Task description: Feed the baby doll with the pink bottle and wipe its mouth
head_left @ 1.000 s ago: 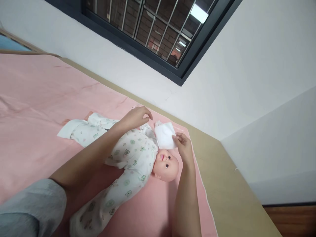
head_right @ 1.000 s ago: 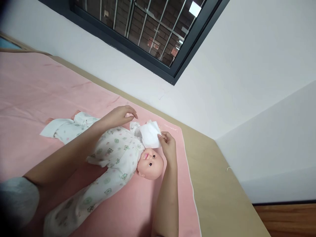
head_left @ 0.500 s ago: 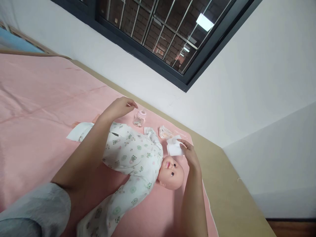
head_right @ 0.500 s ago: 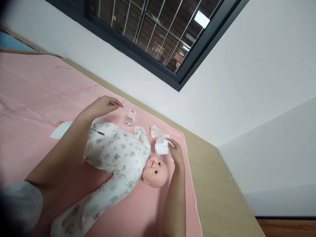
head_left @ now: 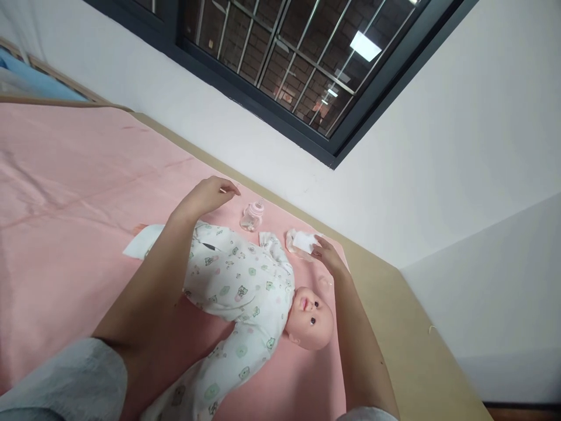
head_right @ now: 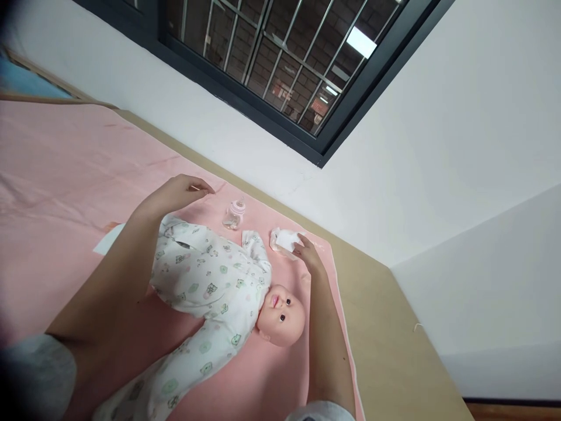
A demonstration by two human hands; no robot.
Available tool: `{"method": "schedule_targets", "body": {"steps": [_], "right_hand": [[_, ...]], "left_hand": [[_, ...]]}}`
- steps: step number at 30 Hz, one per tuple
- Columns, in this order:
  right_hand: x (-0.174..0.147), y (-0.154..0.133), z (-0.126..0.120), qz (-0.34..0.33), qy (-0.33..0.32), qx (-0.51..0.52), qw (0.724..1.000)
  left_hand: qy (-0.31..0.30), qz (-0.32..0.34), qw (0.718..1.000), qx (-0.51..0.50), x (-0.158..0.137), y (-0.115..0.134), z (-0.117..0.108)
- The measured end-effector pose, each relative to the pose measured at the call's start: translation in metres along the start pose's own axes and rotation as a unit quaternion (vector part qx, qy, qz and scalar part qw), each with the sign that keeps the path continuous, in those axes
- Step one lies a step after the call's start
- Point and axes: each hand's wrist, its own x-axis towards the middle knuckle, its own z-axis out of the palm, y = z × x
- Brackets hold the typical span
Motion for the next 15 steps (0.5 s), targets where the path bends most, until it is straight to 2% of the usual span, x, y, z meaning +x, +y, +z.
{"method": "schedule_targets", "body": {"steps": [7,15], "right_hand": [[-0.008,0.004,-0.013,0.026,0.019,0.007,0.999],[-0.033,0.018,-0.026,-0.013,0.079,0.087,0.993]], "left_hand": [[-0.006,-0.007,1.000,0.015,0.001,-0.003,-0.001],[-0.041,-0.002,0.999,0.035,0.004,-0.002,0.002]]}}
